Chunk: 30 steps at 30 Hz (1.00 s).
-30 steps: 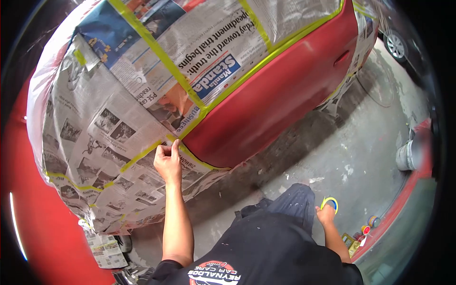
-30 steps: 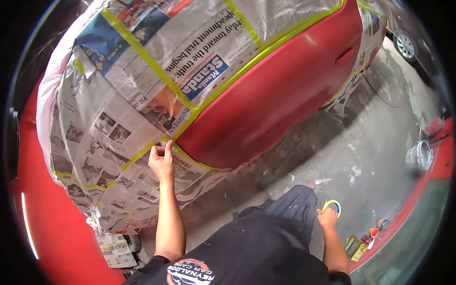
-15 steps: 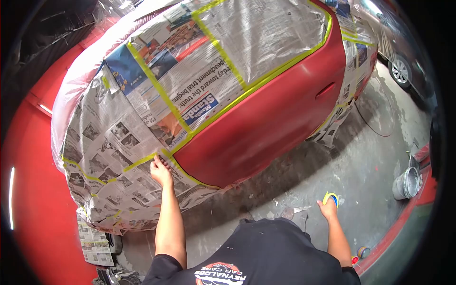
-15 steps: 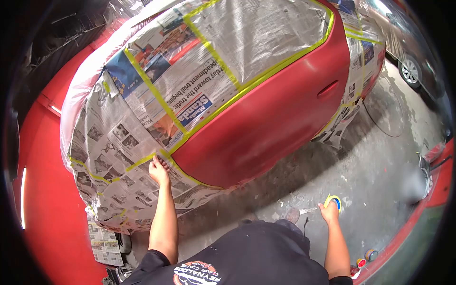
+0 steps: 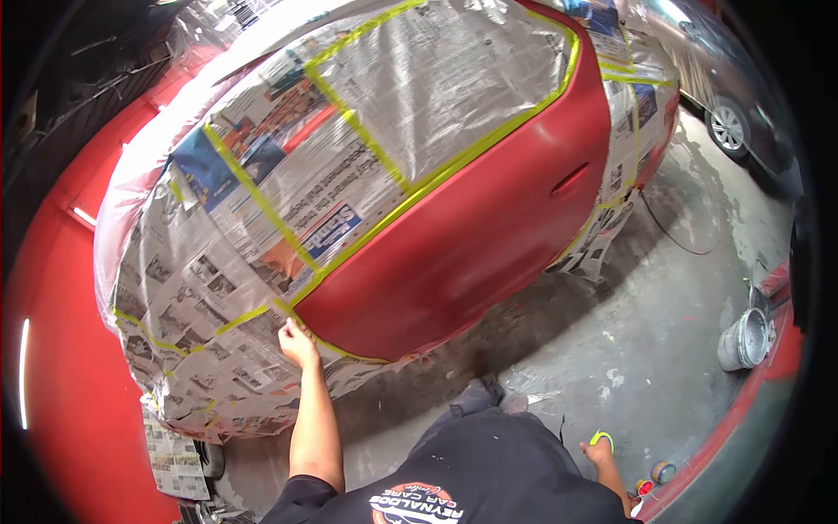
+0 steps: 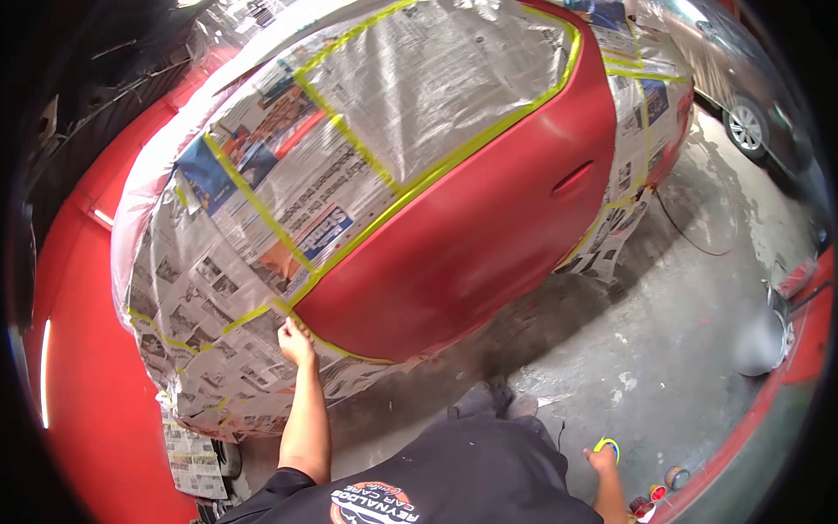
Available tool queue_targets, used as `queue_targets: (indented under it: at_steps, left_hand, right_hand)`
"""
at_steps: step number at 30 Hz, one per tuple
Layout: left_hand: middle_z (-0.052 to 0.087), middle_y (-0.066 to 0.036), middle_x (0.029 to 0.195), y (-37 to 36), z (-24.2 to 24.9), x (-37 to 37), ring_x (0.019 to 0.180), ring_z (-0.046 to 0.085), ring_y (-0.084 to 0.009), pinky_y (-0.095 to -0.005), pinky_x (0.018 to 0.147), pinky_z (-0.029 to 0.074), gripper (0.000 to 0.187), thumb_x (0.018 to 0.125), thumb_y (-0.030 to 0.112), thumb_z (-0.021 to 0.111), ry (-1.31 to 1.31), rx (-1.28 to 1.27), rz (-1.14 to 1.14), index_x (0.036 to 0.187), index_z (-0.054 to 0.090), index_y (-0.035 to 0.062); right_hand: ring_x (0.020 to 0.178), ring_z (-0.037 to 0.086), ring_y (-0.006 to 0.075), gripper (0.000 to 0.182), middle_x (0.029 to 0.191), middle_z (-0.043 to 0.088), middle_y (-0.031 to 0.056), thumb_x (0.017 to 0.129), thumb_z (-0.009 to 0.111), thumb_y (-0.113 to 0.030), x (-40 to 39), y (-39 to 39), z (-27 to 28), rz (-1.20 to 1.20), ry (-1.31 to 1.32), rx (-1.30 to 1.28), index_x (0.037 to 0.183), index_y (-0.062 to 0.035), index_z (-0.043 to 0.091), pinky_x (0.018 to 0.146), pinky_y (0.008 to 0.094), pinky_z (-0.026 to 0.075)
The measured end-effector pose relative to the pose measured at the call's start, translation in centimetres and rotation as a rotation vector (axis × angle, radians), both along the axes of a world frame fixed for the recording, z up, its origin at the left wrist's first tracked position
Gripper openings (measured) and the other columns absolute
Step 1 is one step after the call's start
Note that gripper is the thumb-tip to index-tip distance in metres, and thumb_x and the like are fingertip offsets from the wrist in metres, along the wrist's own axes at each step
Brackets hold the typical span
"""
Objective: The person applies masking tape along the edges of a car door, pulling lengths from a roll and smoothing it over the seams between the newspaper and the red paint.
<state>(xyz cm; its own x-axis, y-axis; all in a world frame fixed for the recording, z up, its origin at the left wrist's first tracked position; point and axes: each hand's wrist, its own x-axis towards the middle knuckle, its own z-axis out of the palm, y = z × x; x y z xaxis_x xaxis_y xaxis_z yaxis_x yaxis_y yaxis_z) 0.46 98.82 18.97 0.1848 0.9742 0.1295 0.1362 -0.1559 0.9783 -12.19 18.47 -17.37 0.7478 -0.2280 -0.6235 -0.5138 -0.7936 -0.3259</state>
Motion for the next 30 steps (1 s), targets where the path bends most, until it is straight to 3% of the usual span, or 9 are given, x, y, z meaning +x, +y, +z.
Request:
queue_targets:
  at_steps: [4, 8, 9, 12, 14, 17, 21, 25, 30]
  left_hand:
    - [0.053, -0.002, 0.068, -0.4, -8.1, 0.7, 0.055, 0.049, -0.0140, -0.0304, 0.048, 0.041, 0.043, 0.107, 0.044, 0.055, -0.251, -0.100, 0.134, 0.087, 0.058, 0.0056]
    - [0.058, -0.012, 0.061, -11.1, -15.1, -1.7, 0.052, 0.052, -0.0221, -0.0417, 0.053, 0.043, 0.062, 0.107, 0.048, 0.049, 0.610, 0.369, -0.608, 0.065, 0.051, 0.0018]
    - [0.065, -0.016, 0.065, -14.7, -15.6, -2.4, 0.061, 0.063, -0.0249, -0.0430, 0.059, 0.050, 0.056, 0.106, 0.040, 0.050, 0.796, -0.178, -0.843, 0.065, 0.054, 0.0021]
    - [0.077, -0.010, 0.105, -19.0, -31.0, -3.4, 0.077, 0.072, -0.0240, -0.0395, 0.074, 0.057, 0.029, 0.098, 0.021, 0.056, 0.787, -0.782, -1.406, 0.119, 0.072, 0.0073]
    - [0.072, -0.013, 0.126, -25.2, -35.0, -0.3, 0.098, 0.070, -0.0251, -0.0383, 0.093, 0.053, 0.039, 0.103, 0.030, 0.054, 0.711, -0.130, -1.797, 0.134, 0.064, 0.0077]
    - [0.060, -0.018, 0.144, -32.9, -11.8, 11.9, 0.130, 0.056, -0.0282, -0.0399, 0.108, 0.045, 0.060, 0.106, 0.049, 0.048, 1.138, -1.211, -1.211, 0.140, 0.060, 0.0017]
    - [0.018, -0.022, 0.169, -31.6, -15.4, 22.2, 0.145, 0.041, -0.0409, -0.0518, 0.101, 0.048, 0.080, 0.101, 0.052, 0.058, 1.123, -1.260, -1.496, 0.163, 0.024, 0.0133]
    - [0.051, -0.008, 0.153, -36.9, -12.4, 29.2, 0.117, 0.057, -0.0226, -0.0363, 0.084, 0.050, 0.070, 0.099, 0.059, 0.059, 1.232, -1.074, -1.800, 0.151, 0.049, 0.0145]
    - [0.070, -0.011, 0.082, -45.5, -11.8, 32.7, 0.075, 0.061, -0.0208, -0.0416, 0.071, 0.049, 0.034, 0.092, 0.036, 0.064, 1.026, -0.082, -2.215, 0.080, 0.068, 0.0043]
  right_hand:
    - [0.065, 0.071, 0.0230, 0.040, 0.073, 0.073, 0.0119, 0.085, 0.082, -0.036, 4.4, 3.8, 5.5, -0.099, 0.013, 0.026, 0.077, 0.0019, 0.071, 0.064, 0.0397, 0.055]
    - [0.093, 0.074, 0.0360, 0.058, 0.091, 0.076, 0.0197, 0.092, 0.069, -0.055, 9.9, 5.5, 9.1, -0.163, 0.008, -0.082, 0.095, 0.0033, 0.074, 0.085, 0.0458, 0.055]
    - [0.102, 0.071, 0.0382, 0.061, 0.100, 0.074, 0.0227, 0.094, 0.064, -0.056, 11.5, 6.5, 12.8, -0.167, 0.015, -0.094, 0.100, 0.0037, 0.073, 0.091, 0.0470, 0.054]
    - [0.121, 0.062, 0.0425, 0.064, 0.123, 0.067, 0.0292, 0.098, 0.055, -0.055, 15.2, 5.8, 16.6, -0.198, 0.133, -0.061, 0.115, 0.0051, 0.070, 0.102, 0.0499, 0.049]
    - [0.123, 0.061, 0.0423, 0.063, 0.125, 0.067, 0.0277, 0.098, 0.056, -0.053, 16.7, 4.0, 16.2, -0.212, 0.150, -0.073, 0.121, 0.0043, 0.067, 0.103, 0.0498, 0.048]
    - [0.125, 0.060, 0.0417, 0.059, 0.128, 0.066, 0.0256, 0.096, 0.060, -0.050, 18.2, 0.3, 16.3, -0.252, 0.175, -0.153, 0.125, 0.0013, 0.066, 0.104, 0.0496, 0.048]
    - [0.119, 0.064, 0.0412, 0.054, 0.124, 0.068, 0.0239, 0.094, 0.063, -0.045, 23.2, -4.7, 18.6, -0.189, 0.060, -0.199, 0.123, 0.0001, 0.066, 0.103, 0.0480, 0.050]
    - [0.086, 0.075, 0.0344, 0.043, 0.101, 0.075, 0.0196, 0.093, 0.070, -0.037, 27.9, -8.7, 15.7, -0.341, -0.124, -0.200, 0.113, 0.0009, 0.068, 0.085, 0.0424, 0.059]
    - [0.060, 0.067, 0.0175, 0.029, 0.079, 0.067, 0.0100, 0.092, 0.077, -0.027, 37.3, -4.0, 17.3, -0.540, -0.279, 0.540, 0.097, 0.0006, 0.070, 0.046, 0.0368, 0.055]
